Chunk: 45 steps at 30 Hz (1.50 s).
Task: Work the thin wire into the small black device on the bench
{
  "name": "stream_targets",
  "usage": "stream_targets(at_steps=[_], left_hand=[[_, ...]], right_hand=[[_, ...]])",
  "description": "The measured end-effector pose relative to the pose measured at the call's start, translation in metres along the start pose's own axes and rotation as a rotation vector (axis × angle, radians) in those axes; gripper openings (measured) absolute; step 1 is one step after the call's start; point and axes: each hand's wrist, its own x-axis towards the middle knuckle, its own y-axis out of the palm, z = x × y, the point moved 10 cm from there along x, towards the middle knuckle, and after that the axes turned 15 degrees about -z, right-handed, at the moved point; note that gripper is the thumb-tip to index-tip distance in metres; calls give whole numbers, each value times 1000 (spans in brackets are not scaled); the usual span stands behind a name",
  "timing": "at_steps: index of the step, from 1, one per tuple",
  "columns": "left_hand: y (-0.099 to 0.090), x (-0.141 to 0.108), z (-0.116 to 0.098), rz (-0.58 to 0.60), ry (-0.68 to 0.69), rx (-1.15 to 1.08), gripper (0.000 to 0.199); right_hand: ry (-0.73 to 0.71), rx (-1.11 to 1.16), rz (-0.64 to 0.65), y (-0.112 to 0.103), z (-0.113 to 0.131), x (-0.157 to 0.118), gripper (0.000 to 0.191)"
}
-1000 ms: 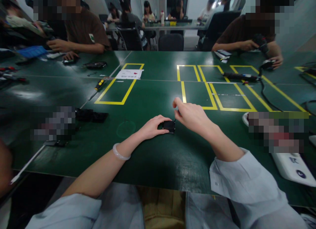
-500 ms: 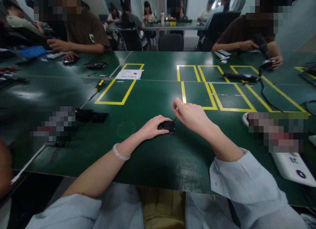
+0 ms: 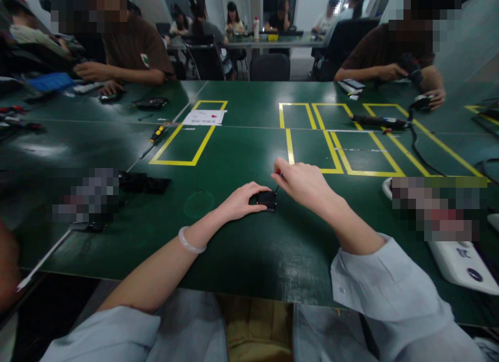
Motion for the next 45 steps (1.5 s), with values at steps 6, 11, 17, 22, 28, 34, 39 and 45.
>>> stream_targets(at_steps=[6, 11, 17, 22, 28, 34, 39, 45], left_hand=[[0, 0, 0, 0, -8, -2, 43], [1, 0, 2, 7, -12, -3, 45], [2, 0, 1, 3, -3, -2, 44], [2, 1, 1, 10, -3, 0, 44], [0, 0, 1, 4, 2, -4, 44], [2, 0, 1, 15, -11, -3, 45], [2, 0, 2, 13, -21, -3, 45], [0, 0, 0, 8, -10, -2, 44]], right_hand=[[4, 22, -15, -2, 2, -1, 27], [8, 56, -24, -4, 3, -2, 28], [-18, 52, -34, -4, 3, -1, 29], [-6, 12, -19, -1, 2, -1, 27], [-4, 49, -47, -3, 3, -1, 26], [-19, 67, -43, -5, 6, -2, 26], [-16, 38, -22, -3, 4, 0, 27], [-4, 28, -20, -3, 3, -1, 26]])
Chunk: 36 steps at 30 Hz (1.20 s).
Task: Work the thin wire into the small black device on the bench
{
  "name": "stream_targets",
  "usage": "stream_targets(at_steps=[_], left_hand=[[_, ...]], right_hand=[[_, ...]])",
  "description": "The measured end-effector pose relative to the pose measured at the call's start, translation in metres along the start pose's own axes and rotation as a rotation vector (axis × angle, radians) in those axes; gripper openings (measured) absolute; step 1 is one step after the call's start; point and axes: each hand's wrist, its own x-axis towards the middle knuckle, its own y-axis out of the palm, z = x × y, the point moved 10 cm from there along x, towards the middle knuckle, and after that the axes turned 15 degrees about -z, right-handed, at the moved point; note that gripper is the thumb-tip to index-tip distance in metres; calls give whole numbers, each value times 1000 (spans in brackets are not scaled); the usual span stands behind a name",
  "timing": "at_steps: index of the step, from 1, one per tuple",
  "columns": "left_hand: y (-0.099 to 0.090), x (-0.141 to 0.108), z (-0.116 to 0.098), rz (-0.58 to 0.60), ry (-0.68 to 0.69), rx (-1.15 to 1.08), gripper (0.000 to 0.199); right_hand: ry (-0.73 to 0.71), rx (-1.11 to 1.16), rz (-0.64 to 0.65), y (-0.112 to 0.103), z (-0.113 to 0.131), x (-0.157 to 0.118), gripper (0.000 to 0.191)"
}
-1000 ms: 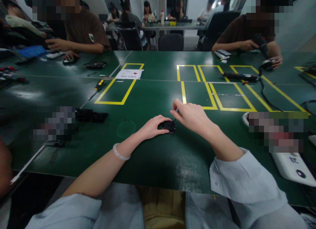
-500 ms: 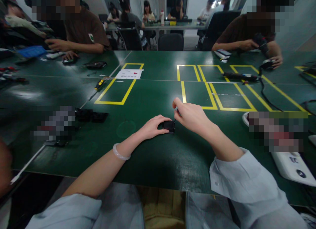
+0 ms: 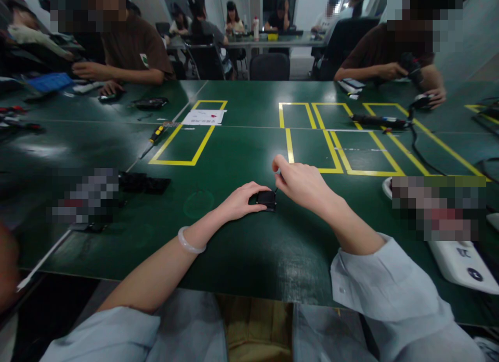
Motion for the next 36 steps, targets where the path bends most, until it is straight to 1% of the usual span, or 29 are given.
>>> stream_targets(at_steps=[4, 8, 10, 19, 32, 36], left_hand=[[0, 0, 0, 3, -11, 3, 44], [0, 0, 1, -1, -9, 0, 44], [1, 0, 1, -1, -9, 4, 44], [1, 0, 2, 4, -13, 10, 44], [2, -1, 1, -7, 33, -17, 44], [3, -1, 3, -4, 32, -18, 43]], right_hand=[[7, 9, 3, -1, 0, 0, 27], [6, 5, 35, 3, 0, 0, 33], [7, -14, 48, 4, -1, 0, 32], [14, 3, -1, -1, 0, 0, 26], [9, 12, 1, -1, -1, 0, 33], [12, -28, 23, 2, -2, 1, 30]])
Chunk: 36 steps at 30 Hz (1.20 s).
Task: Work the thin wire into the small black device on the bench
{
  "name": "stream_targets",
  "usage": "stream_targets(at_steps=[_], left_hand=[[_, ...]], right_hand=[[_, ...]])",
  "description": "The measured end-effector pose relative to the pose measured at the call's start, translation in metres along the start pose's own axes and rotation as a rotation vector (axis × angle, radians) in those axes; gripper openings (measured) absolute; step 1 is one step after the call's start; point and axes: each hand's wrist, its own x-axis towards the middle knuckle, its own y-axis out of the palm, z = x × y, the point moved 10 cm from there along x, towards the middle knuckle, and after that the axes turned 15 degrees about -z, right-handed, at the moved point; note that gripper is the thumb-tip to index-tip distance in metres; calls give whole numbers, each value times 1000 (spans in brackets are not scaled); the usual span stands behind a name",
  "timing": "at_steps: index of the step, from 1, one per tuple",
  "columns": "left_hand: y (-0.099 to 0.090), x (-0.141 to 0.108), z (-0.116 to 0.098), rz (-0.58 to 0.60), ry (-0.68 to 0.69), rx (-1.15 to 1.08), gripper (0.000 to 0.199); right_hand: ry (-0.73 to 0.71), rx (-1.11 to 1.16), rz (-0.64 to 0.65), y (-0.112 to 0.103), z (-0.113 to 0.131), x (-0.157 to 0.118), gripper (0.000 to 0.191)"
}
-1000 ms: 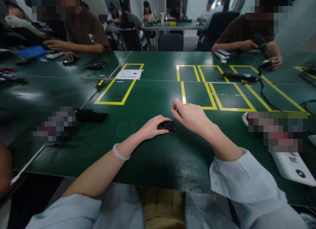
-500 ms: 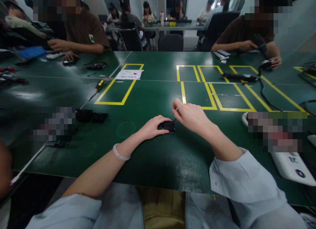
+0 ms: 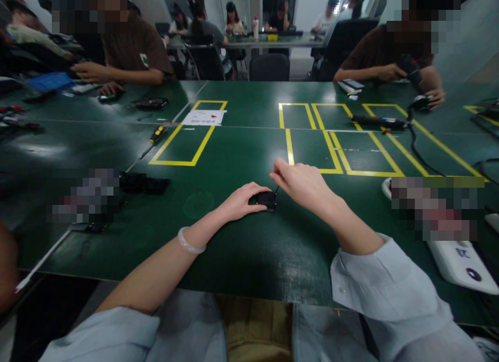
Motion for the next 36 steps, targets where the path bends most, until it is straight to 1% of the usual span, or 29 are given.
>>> stream_targets(at_steps=[5, 11, 17, 21, 29, 36], left_hand=[[-1, 0, -1, 7, -11, -4, 44], [-1, 0, 0, 16, -18, 7, 44], [-1, 0, -1, 21, -21, 7, 44], [-1, 0, -2, 16, -24, 10, 43], [-3, 1, -5, 11, -16, 7, 42], [-2, 0, -2, 9, -18, -1, 42]], right_hand=[[2, 0, -10, 1, 1, 0, 26], [-9, 33, -49, -3, 1, -1, 24], [16, 42, -8, -1, -2, -3, 32], [27, 16, 17, 1, -4, -2, 32], [26, 68, 10, 0, -4, -3, 28], [7, 79, -10, 0, -5, 2, 28]])
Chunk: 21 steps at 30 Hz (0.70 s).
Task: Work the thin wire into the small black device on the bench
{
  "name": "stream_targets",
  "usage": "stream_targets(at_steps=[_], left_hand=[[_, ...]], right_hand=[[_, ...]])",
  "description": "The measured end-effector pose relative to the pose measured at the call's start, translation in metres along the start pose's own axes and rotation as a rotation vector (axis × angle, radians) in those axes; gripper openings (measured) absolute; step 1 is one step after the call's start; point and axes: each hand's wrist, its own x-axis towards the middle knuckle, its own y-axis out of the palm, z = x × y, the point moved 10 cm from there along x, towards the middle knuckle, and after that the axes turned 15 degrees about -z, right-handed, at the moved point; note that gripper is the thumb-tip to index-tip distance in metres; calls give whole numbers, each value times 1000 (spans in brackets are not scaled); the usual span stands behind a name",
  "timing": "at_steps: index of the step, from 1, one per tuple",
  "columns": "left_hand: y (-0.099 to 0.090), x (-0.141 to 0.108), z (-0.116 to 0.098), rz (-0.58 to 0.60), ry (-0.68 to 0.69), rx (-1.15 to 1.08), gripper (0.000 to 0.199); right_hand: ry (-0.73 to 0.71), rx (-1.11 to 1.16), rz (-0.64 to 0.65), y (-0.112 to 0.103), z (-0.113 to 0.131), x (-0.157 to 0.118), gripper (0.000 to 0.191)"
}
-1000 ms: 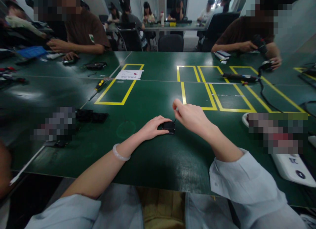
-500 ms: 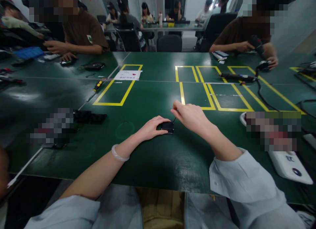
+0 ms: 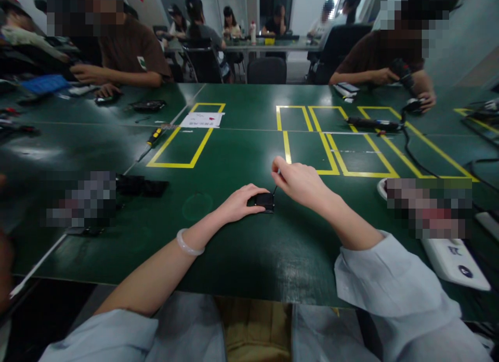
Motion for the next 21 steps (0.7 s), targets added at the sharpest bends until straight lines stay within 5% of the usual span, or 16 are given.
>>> stream_targets(at_steps=[21], left_hand=[[-1, 1, -1, 3, -8, 8, 43]], right_hand=[[-45, 38, 7, 2, 2, -1, 26]])
